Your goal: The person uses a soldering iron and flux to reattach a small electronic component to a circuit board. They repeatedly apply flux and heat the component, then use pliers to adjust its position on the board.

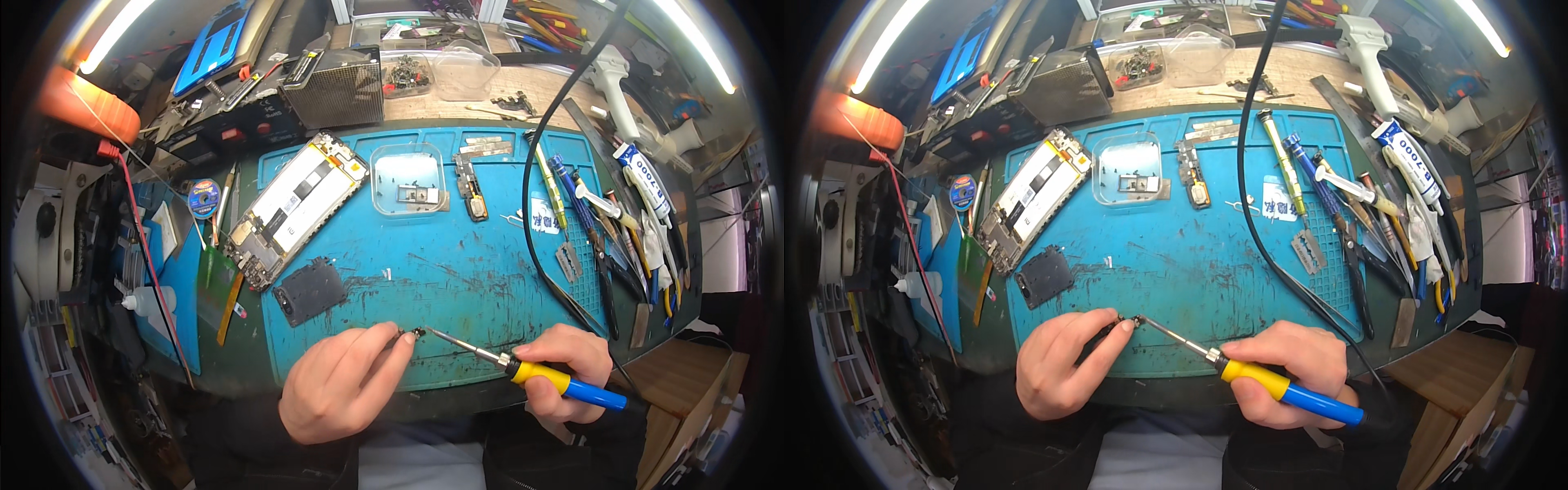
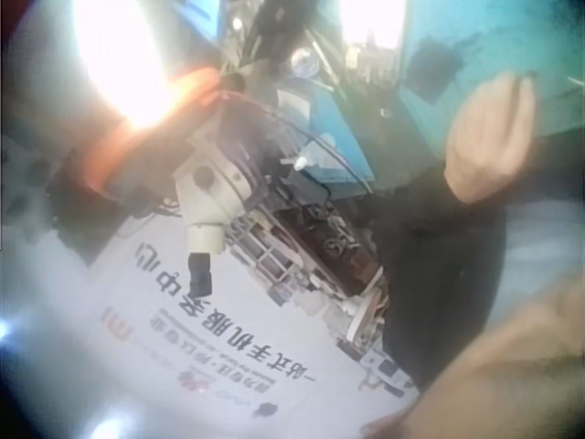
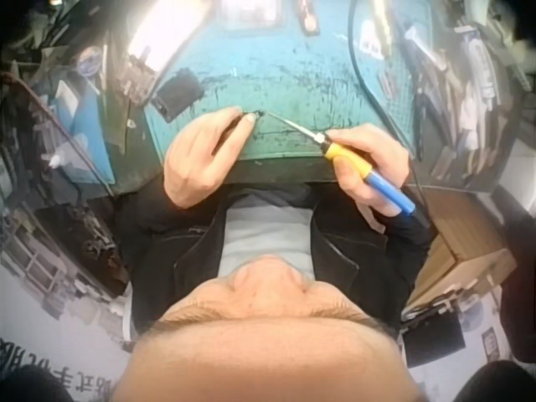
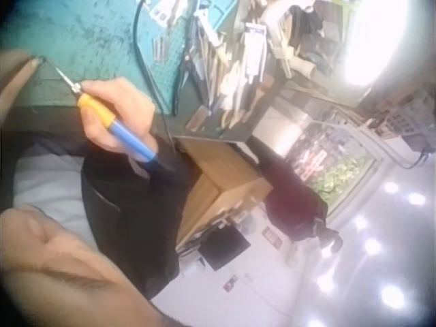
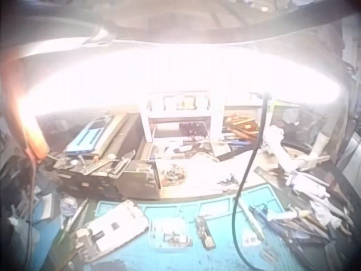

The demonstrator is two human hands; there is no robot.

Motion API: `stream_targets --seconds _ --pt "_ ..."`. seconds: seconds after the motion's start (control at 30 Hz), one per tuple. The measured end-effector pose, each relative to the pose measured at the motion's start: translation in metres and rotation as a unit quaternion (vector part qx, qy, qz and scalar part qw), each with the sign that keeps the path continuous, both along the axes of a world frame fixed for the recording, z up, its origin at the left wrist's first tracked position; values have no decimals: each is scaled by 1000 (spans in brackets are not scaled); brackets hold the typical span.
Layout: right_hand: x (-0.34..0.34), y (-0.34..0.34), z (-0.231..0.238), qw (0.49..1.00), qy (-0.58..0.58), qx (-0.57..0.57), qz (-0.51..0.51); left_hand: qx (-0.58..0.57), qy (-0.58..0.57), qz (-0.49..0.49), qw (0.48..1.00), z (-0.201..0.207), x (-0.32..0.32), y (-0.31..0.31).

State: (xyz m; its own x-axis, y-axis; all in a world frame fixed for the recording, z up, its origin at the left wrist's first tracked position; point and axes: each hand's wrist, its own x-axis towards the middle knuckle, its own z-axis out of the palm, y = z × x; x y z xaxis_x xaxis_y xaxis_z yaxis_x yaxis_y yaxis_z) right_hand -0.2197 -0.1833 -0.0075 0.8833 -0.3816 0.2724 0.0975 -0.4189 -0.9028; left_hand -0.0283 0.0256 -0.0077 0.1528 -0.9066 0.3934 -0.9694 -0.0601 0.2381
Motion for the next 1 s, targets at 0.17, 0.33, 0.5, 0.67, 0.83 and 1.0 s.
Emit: stream_targets --seconds 0.17,0.33,0.5,0.67,0.83,1.0 --pt "-3 0 3 1000 12 -10 -6 -7 24 -6 1000 1 1 2" --pt "-8 7 0 998 4 36 -60 -20 189 31 981 10 6 11" --pt "-12 10 -3 991 -25 71 -111 -38 405 140 903 27 31 57" --pt "-8 16 -5 990 -34 80 -111 16 109 52 993 28 28 71" --pt "-10 17 -5 991 -32 77 -101 40 95 13 995 15 28 56" --pt "-11 14 -3 998 -20 38 -46 -38 236 31 970 19 20 41"
